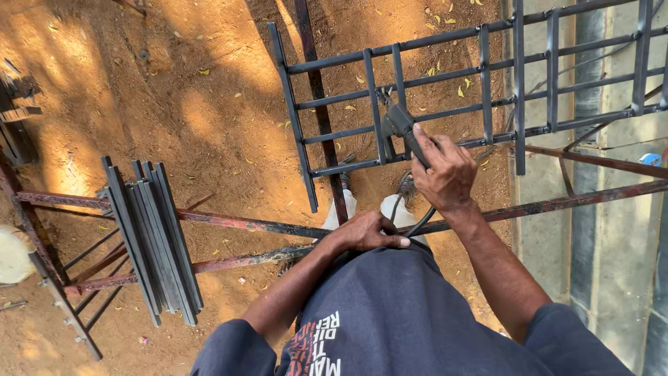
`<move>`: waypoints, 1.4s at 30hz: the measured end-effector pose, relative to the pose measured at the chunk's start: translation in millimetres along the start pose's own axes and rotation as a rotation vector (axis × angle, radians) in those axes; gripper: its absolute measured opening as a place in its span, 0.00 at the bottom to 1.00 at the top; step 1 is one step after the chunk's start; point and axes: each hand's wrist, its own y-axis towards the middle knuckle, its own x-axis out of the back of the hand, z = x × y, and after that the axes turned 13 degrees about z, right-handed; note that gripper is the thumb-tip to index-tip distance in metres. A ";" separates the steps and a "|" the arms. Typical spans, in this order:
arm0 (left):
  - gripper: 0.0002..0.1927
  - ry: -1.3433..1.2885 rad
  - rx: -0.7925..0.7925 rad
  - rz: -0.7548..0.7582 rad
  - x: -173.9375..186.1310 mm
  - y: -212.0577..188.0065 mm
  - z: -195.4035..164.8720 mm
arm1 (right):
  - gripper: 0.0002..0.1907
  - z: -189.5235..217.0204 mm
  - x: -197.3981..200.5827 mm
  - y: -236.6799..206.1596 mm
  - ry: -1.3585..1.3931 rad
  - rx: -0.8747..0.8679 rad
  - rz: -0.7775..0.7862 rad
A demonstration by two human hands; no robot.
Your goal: The person uses a welding electrode holder to join metal bars on a grid-like frame, moving between different joints to apply spots of weld by hand.
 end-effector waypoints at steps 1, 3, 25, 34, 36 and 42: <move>0.34 0.010 0.004 0.002 -0.5 0.3 -0.6 | 0.33 -0.4 0.0 -0.3 -0.006 -0.004 -0.001; 0.34 0.009 0.004 -0.007 0.8 1.5 -1.5 | 0.33 -1.0 -0.4 2.1 -0.017 -0.007 -0.012; 0.36 -0.018 -0.009 -0.054 3.8 1.9 -5.9 | 0.32 4.4 8.3 15.6 -0.097 0.002 -0.002; 0.36 -0.046 -0.022 -0.055 3.8 4.0 -4.9 | 0.32 3.4 7.0 15.6 -0.114 -0.023 0.027; 0.36 -0.033 -0.018 -0.052 3.6 2.8 -5.6 | 0.32 3.2 7.2 14.9 -0.111 -0.031 0.036; 0.37 -0.051 -0.036 -0.054 4.4 1.6 -8.0 | 0.33 1.1 6.4 14.9 -0.127 -0.034 0.038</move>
